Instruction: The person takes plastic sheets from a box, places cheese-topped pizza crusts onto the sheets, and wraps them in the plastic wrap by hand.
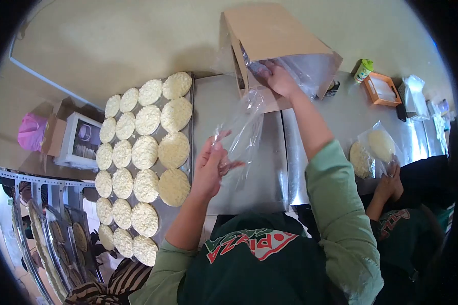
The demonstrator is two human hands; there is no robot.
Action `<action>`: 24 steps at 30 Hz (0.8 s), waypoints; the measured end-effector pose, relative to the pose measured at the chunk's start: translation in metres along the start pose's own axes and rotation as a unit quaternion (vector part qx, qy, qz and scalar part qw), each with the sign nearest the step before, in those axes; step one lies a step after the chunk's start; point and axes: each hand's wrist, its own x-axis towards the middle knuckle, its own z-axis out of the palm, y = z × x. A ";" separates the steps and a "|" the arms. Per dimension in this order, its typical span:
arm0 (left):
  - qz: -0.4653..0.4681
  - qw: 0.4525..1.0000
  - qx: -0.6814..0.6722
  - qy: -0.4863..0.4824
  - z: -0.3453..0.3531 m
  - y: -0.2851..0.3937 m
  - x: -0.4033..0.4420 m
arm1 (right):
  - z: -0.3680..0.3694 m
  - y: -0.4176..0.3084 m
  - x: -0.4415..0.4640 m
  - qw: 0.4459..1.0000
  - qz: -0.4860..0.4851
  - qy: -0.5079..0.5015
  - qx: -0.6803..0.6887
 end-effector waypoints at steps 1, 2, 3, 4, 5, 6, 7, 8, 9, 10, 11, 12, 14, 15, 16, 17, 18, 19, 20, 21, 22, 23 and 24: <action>-0.030 0.999 -0.023 -0.021 -0.005 0.006 -0.006 | -0.012 -0.016 -0.012 0.988 0.020 -0.047 0.147; -0.059 0.996 -0.047 -0.041 -0.009 0.012 -0.013 | -0.027 -0.038 -0.037 0.951 0.041 -0.094 0.290; -0.088 0.992 -0.072 -0.060 -0.013 0.014 -0.019 | -0.033 -0.051 -0.060 0.892 0.061 -0.139 0.426; -0.105 0.989 -0.075 -0.070 -0.015 0.013 -0.022 | -0.024 -0.047 -0.080 0.837 0.029 -0.189 0.512; -0.123 0.986 -0.078 -0.081 -0.015 0.011 -0.024 | -0.017 -0.041 -0.100 0.771 -0.001 -0.234 0.592; -0.142 0.982 -0.080 -0.094 -0.015 0.008 -0.026 | -0.018 -0.043 -0.119 0.754 -0.023 -0.274 0.596; -0.151 0.981 -0.070 -0.095 -0.015 0.005 -0.028 | -0.024 -0.047 -0.137 0.736 -0.047 -0.312 0.599; -0.158 0.981 -0.059 -0.098 -0.016 0.000 -0.029 | -0.031 -0.049 -0.146 0.717 -0.072 -0.349 0.599; -0.165 0.980 -0.046 -0.101 -0.016 -0.004 -0.029 | -0.039 -0.052 -0.148 0.754 -0.031 -0.355 0.552; -0.152 0.986 0.000 -0.069 -0.017 -0.010 -0.027 | -0.046 -0.056 -0.149 0.786 0.010 -0.358 0.505; -0.138 0.989 0.048 -0.036 -0.020 -0.015 -0.026 | -0.049 -0.058 -0.149 0.813 0.049 -0.359 0.456; -0.124 0.988 0.096 -0.002 -0.021 -0.017 -0.025 | -0.047 -0.057 -0.147 0.816 0.060 -0.350 0.457; -0.012 0.984 0.165 0.070 -0.022 -0.016 -0.022 | -0.036 -0.053 -0.143 0.820 0.085 -0.336 0.456; 0.045 0.974 0.194 0.105 -0.022 -0.016 -0.018 | -0.031 -0.054 -0.145 0.818 0.095 -0.308 0.476; 0.102 0.959 0.223 0.139 -0.023 -0.015 -0.012 | -0.025 -0.056 -0.150 0.816 0.106 -0.280 0.495; 0.156 0.940 0.250 0.173 -0.024 -0.015 -0.008 | -0.017 -0.059 -0.157 0.812 0.118 -0.251 0.514; 0.207 0.916 0.275 0.208 -0.025 -0.018 -0.007 | -0.009 -0.064 -0.165 0.808 0.115 -0.231 0.530; 0.083 0.972 0.166 0.147 -0.010 -0.018 -0.010 | -0.001 -0.071 -0.174 0.803 0.112 -0.213 0.545; 0.077 0.969 0.198 0.124 0.001 -0.028 -0.007 | 0.007 -0.078 -0.182 0.799 0.108 -0.194 0.559; 0.081 0.972 0.197 0.102 0.009 -0.035 -0.003 | 0.013 -0.085 -0.189 0.796 0.096 -0.181 0.570; 0.057 0.982 0.145 0.104 0.008 -0.038 -0.002 | 0.017 -0.088 -0.196 0.833 0.085 -0.147 0.526; 0.031 0.990 0.093 0.102 0.005 -0.042 -0.001 | 0.020 -0.088 -0.203 0.867 0.073 -0.109 0.480; 0.004 0.994 0.041 0.098 0.002 -0.045 -0.001 | 0.023 -0.087 -0.208 0.897 0.063 -0.069 0.431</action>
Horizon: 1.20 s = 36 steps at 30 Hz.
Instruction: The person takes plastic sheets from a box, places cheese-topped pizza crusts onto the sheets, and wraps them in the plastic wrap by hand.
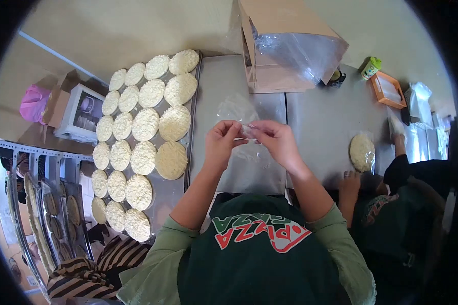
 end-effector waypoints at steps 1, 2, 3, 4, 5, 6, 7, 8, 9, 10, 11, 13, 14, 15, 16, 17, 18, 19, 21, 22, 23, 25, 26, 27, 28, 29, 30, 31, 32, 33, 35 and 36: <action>-0.070 0.994 -0.081 -0.032 -0.009 0.002 -0.001 | -0.003 0.003 -0.003 0.998 -0.002 0.036 -0.043; -0.105 0.984 -0.144 -0.014 -0.013 0.002 -0.004 | -0.010 0.007 -0.008 0.994 -0.005 0.072 -0.086; -0.140 0.969 -0.205 0.004 -0.013 0.008 -0.008 | -0.018 0.011 -0.012 0.986 -0.008 0.108 -0.128; -0.174 0.949 -0.264 0.021 -0.014 0.011 -0.010 | -0.028 0.020 -0.014 0.984 0.009 0.122 -0.130; -0.168 0.938 -0.303 -0.027 -0.017 0.008 -0.009 | -0.040 0.033 -0.017 0.981 0.026 0.138 -0.131; -0.162 0.923 -0.341 -0.074 -0.020 0.001 -0.008 | -0.043 0.036 -0.019 0.978 0.045 0.153 -0.132; -0.157 0.904 -0.380 -0.119 -0.022 -0.007 -0.008 | -0.042 0.038 -0.019 0.986 0.059 0.146 -0.047; -0.119 0.947 -0.288 -0.081 -0.019 -0.015 -0.006 | -0.040 0.039 -0.020 0.980 0.091 0.167 0.053; -0.078 0.977 -0.192 -0.041 -0.013 -0.025 -0.004 | -0.030 0.034 -0.019 0.963 0.120 0.186 0.153; -0.036 0.995 -0.093 -0.001 -0.008 -0.034 -0.003 | -0.017 0.027 -0.018 0.935 0.147 0.202 0.252; 0.025 0.999 -0.041 -0.003 -0.005 -0.041 -0.004 | 0.007 0.018 -0.023 0.933 0.098 0.171 0.301; 0.146 0.987 0.062 -0.005 0.001 -0.049 -0.009 | 0.015 0.020 -0.022 0.899 0.144 0.256 0.325; 0.048 0.998 -0.027 -0.002 -0.007 -0.046 -0.010 | 0.017 0.024 -0.021 0.877 0.166 0.299 0.337; -0.053 0.992 -0.113 0.003 -0.022 -0.033 -0.013 | 0.017 0.029 -0.023 0.851 0.189 0.342 0.350; -0.150 0.968 -0.200 0.009 -0.035 -0.023 -0.012 | -0.035 0.075 -0.022 0.857 0.178 0.335 0.349; -0.169 0.962 -0.213 0.001 -0.048 -0.024 -0.006 | -0.095 0.121 -0.022 0.864 0.165 0.326 0.346; -0.190 0.955 -0.227 -0.002 -0.065 -0.036 0.001 | -0.109 0.130 -0.027 0.875 0.217 0.325 0.285; -0.212 0.948 -0.239 -0.004 -0.075 -0.052 0.004 | -0.115 0.138 -0.031 0.880 0.269 0.321 0.224; -0.187 0.977 -0.091 0.040 -0.076 -0.087 0.007 | -0.117 0.168 -0.035 0.910 0.151 0.381 -0.056; -0.172 0.983 -0.016 0.061 -0.077 -0.104 0.008 | -0.115 0.171 -0.037 0.893 0.084 0.396 -0.195; -0.161 0.983 0.013 0.089 -0.082 -0.119 0.008 | -0.121 0.169 -0.047 0.840 0.018 0.387 -0.381; -0.141 0.976 0.072 0.151 -0.090 -0.138 -0.001 | -0.132 0.172 -0.059 0.840 0.064 0.351 -0.409; -0.100 0.971 0.115 0.186 -0.096 -0.147 -0.003 | -0.137 0.175 -0.064 0.838 0.088 0.332 -0.423; -0.058 0.961 0.159 0.219 -0.094 -0.145 -0.004 | -0.137 0.172 -0.064 0.842 0.097 0.325 -0.419; -0.016 0.947 0.202 0.250 -0.092 -0.144 -0.004 | -0.137 0.169 -0.063 0.846 0.106 0.319 -0.414; 0.121 0.895 0.355 0.240 -0.087 -0.144 -0.003 | -0.137 0.165 -0.063 0.849 0.115 0.313 -0.410; 0.253 0.804 0.492 0.218 -0.072 -0.131 -0.003 | -0.136 0.162 -0.063 0.848 0.124 0.306 -0.415; 0.374 0.676 0.607 0.186 -0.057 -0.125 -0.005 | -0.135 0.159 -0.063 0.846 0.132 0.299 -0.420; 0.340 0.760 0.550 0.062 -0.041 -0.130 -0.009 | -0.136 0.157 -0.063 0.845 0.139 0.291 -0.426; 0.284 0.798 0.527 -0.065 -0.028 -0.139 -0.008 | -0.137 0.155 -0.063 0.846 0.143 0.281 -0.429; 0.194 0.761 0.598 -0.159 -0.022 -0.185 0.004 | -0.140 0.153 -0.064 0.847 0.151 0.264 -0.435; 0.157 0.723 0.651 -0.169 -0.014 -0.179 0.000 | -0.147 0.155 -0.066 0.842 0.154 0.252 -0.452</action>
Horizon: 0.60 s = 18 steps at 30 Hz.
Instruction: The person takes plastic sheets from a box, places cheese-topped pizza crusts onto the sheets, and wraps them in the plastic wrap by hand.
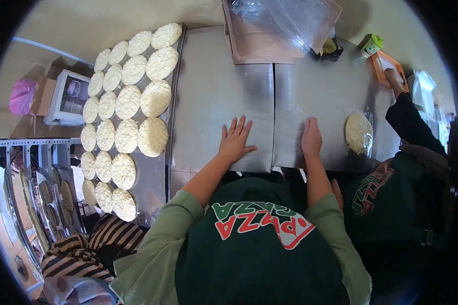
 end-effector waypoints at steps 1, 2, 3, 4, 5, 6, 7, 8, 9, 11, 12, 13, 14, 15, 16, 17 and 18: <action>-0.022 0.997 0.055 -0.047 -0.015 0.015 0.001 | -0.004 0.011 0.005 1.000 -0.006 -0.006 -0.020; -0.043 0.989 0.109 -0.094 -0.025 0.026 0.000 | -0.007 0.021 0.009 0.999 -0.011 -0.012 -0.041; -0.043 0.984 0.120 -0.126 -0.029 0.027 0.001 | -0.011 0.026 0.012 0.997 -0.001 -0.016 -0.072; -0.044 0.978 0.132 -0.154 -0.034 0.024 0.004 | -0.018 0.024 0.018 0.994 0.006 -0.019 -0.103; -0.046 0.972 0.143 -0.182 -0.038 0.021 0.005 | -0.022 0.019 0.024 0.991 0.012 -0.022 -0.133; -0.034 0.979 0.139 -0.147 -0.038 0.020 0.002 | -0.029 0.007 0.026 0.987 -0.052 0.027 -0.149; -0.021 0.984 0.135 -0.113 -0.036 0.020 0.000 | -0.038 -0.008 0.025 0.977 -0.113 0.076 -0.164; -0.006 0.988 0.130 -0.080 -0.032 0.020 -0.002 | -0.041 -0.021 0.023 0.961 -0.172 0.125 -0.178; 0.023 0.995 0.083 -0.041 -0.011 0.007 -0.002 | -0.036 -0.039 0.016 0.971 -0.206 0.060 -0.106; 0.061 0.998 0.002 0.015 0.037 -0.021 -0.006 | -0.009 -0.068 -0.007 0.964 -0.218 -0.150 -0.013; 0.071 0.997 -0.030 0.031 0.047 -0.026 -0.009 | 0.010 -0.070 -0.018 0.938 -0.192 -0.288 0.009; 0.063 0.997 -0.044 0.023 0.047 -0.025 -0.016 | 0.012 -0.068 -0.026 0.938 -0.188 -0.284 -0.059; 0.056 0.997 -0.058 0.015 0.046 -0.026 -0.021 | 0.011 -0.064 -0.035 0.934 -0.183 -0.278 -0.127; 0.037 0.999 -0.016 -0.018 0.031 -0.022 -0.023 | 0.011 -0.058 -0.040 0.925 -0.177 -0.272 -0.195; 0.017 0.998 0.024 -0.053 0.003 -0.012 -0.028 | 0.006 -0.038 -0.034 0.929 -0.160 -0.248 -0.225; -0.003 0.994 0.064 -0.088 -0.019 -0.006 -0.031 | -0.004 -0.014 -0.021 0.930 -0.143 -0.222 -0.254; -0.001 0.991 0.069 -0.113 -0.029 -0.007 -0.031 | -0.016 -0.007 -0.007 0.917 -0.110 -0.259 -0.281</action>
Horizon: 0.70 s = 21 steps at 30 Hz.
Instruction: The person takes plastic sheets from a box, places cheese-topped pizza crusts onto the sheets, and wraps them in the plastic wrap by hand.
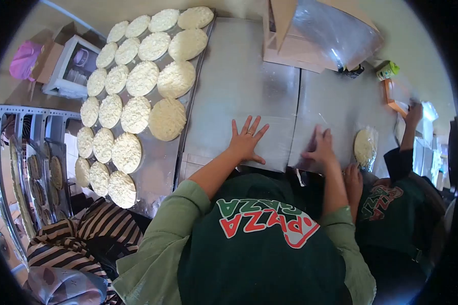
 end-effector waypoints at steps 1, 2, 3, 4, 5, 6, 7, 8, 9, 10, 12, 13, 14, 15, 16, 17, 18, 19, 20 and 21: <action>0.004 1.000 0.006 -0.026 -0.007 -0.003 0.001 | -0.008 0.012 0.003 0.998 0.026 -0.049 -0.015; 0.008 0.999 0.014 -0.051 -0.013 -0.006 0.000 | -0.013 0.020 0.005 0.996 0.050 -0.078 0.005; 0.010 0.999 0.003 -0.032 -0.017 -0.007 -0.002 | -0.018 0.024 0.012 0.992 0.071 -0.104 0.023; 0.009 1.000 -0.009 -0.012 -0.021 -0.009 -0.006 | -0.020 0.027 0.018 0.994 0.070 -0.083 0.007; 0.002 1.000 -0.021 0.006 -0.022 -0.014 -0.014 | -0.017 0.027 0.021 0.996 0.063 -0.065 -0.009; -0.033 0.990 -0.077 0.112 -0.022 -0.024 -0.027 | -0.012 0.021 0.025 0.997 0.052 -0.049 -0.024; -0.066 0.966 -0.126 0.217 -0.022 -0.037 -0.044 | -0.012 0.010 0.026 0.999 0.032 -0.019 -0.016; -0.094 0.928 -0.169 0.318 -0.021 -0.050 -0.061 | -0.011 0.002 0.023 1.000 0.016 0.010 -0.005; -0.192 0.857 -0.240 0.414 -0.014 -0.066 -0.085 | -0.008 -0.008 0.019 0.999 0.003 0.040 0.007; -0.279 0.761 -0.304 0.501 -0.010 -0.084 -0.109 | -0.002 -0.017 0.014 0.997 -0.001 0.068 0.022; -0.362 0.476 -0.632 0.492 -0.020 -0.118 -0.146 | 0.008 -0.033 0.004 0.991 -0.004 0.126 0.049; -0.378 0.329 -0.724 0.474 -0.023 -0.134 -0.161 | 0.013 -0.034 0.004 0.989 -0.017 0.140 0.039; -0.366 0.276 -0.766 0.451 -0.024 -0.150 -0.172 | 0.017 -0.030 0.006 0.987 -0.027 0.154 0.029; -0.352 0.224 -0.804 0.424 -0.030 -0.160 -0.177 | 0.018 -0.030 0.006 0.985 -0.034 0.168 0.019; -0.346 0.214 -0.822 0.398 -0.034 -0.168 -0.178 | 0.018 -0.028 0.006 0.986 -0.039 0.157 0.034; -0.339 0.205 -0.840 0.372 -0.038 -0.175 -0.178 | 0.017 -0.026 0.006 0.987 -0.043 0.147 0.048; -0.329 0.196 -0.857 0.345 -0.044 -0.180 -0.175 | 0.014 -0.026 0.007 0.987 -0.047 0.140 0.063; -0.309 0.201 -0.860 0.352 -0.044 -0.186 -0.171 | 0.014 -0.026 0.009 0.986 -0.046 0.146 0.073; -0.289 0.206 -0.863 0.359 -0.040 -0.191 -0.167 | 0.016 -0.024 0.011 0.984 -0.044 0.150 0.083; -0.272 0.210 -0.866 0.364 -0.038 -0.193 -0.162 | 0.015 -0.025 0.010 0.983 -0.041 0.154 0.093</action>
